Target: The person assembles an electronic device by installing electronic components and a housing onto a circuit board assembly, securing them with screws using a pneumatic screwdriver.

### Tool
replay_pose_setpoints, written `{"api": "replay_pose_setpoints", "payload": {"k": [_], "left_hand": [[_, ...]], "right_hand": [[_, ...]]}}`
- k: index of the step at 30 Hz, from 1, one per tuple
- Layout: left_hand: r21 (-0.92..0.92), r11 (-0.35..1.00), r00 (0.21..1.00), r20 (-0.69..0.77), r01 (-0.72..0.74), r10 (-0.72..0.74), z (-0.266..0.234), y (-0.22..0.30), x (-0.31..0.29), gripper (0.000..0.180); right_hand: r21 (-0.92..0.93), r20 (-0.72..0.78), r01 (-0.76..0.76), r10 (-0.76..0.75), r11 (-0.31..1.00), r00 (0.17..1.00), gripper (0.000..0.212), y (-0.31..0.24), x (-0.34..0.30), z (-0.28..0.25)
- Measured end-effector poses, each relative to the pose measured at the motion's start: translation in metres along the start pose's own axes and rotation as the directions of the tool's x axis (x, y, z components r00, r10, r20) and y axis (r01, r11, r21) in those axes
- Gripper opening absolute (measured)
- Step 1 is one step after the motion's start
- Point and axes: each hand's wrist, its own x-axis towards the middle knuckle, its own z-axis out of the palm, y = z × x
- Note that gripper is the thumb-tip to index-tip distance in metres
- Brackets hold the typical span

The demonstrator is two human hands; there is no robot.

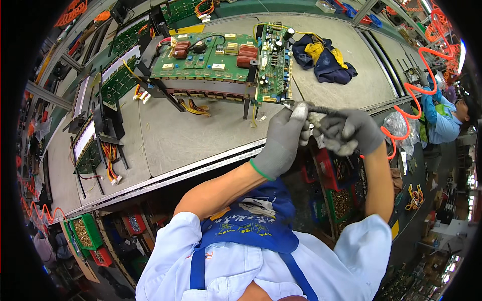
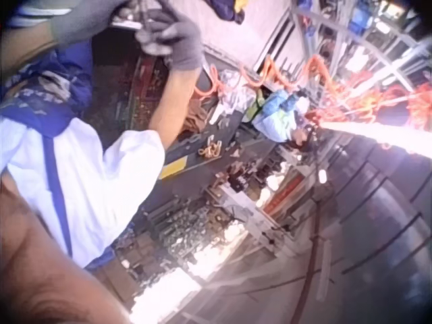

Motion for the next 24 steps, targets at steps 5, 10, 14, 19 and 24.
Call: {"api": "replay_pose_setpoints", "payload": {"k": [5, 10, 14, 19, 24], "left_hand": [[0.068, 0.997, 0.995, 0.083, 0.042, -0.048, -0.022, 0.008, 0.006, 0.03], [0.252, 0.957, 0.98, 0.095, 0.144, -0.173, -0.033, 0.036, -0.005, 0.03], [0.292, 0.938, 0.964, 0.13, 0.187, -0.233, -0.042, 0.05, -0.002, 0.032], [0.426, 0.889, 0.957, 0.144, 0.168, -0.25, -0.045, 0.061, 0.002, 0.036], [0.312, 0.941, 0.968, 0.167, 0.127, -0.186, -0.04, 0.043, -0.008, 0.037]], "right_hand": [[-0.313, 0.082, 0.026, 0.0, 0.949, 0.997, 0.079, -0.012, -0.002, 0.022], [-0.009, 0.128, 0.388, -0.384, 0.922, 0.914, 0.074, 0.08, 0.01, 0.079], [0.256, 0.118, 0.548, -0.589, 0.796, 0.8, 0.075, 0.123, 0.042, 0.107], [0.327, -0.08, 0.622, -0.635, 0.711, 0.768, 0.074, 0.137, 0.061, 0.139], [0.274, 0.018, 0.408, -0.429, 0.871, 0.903, 0.074, 0.114, 0.033, 0.094]]}}
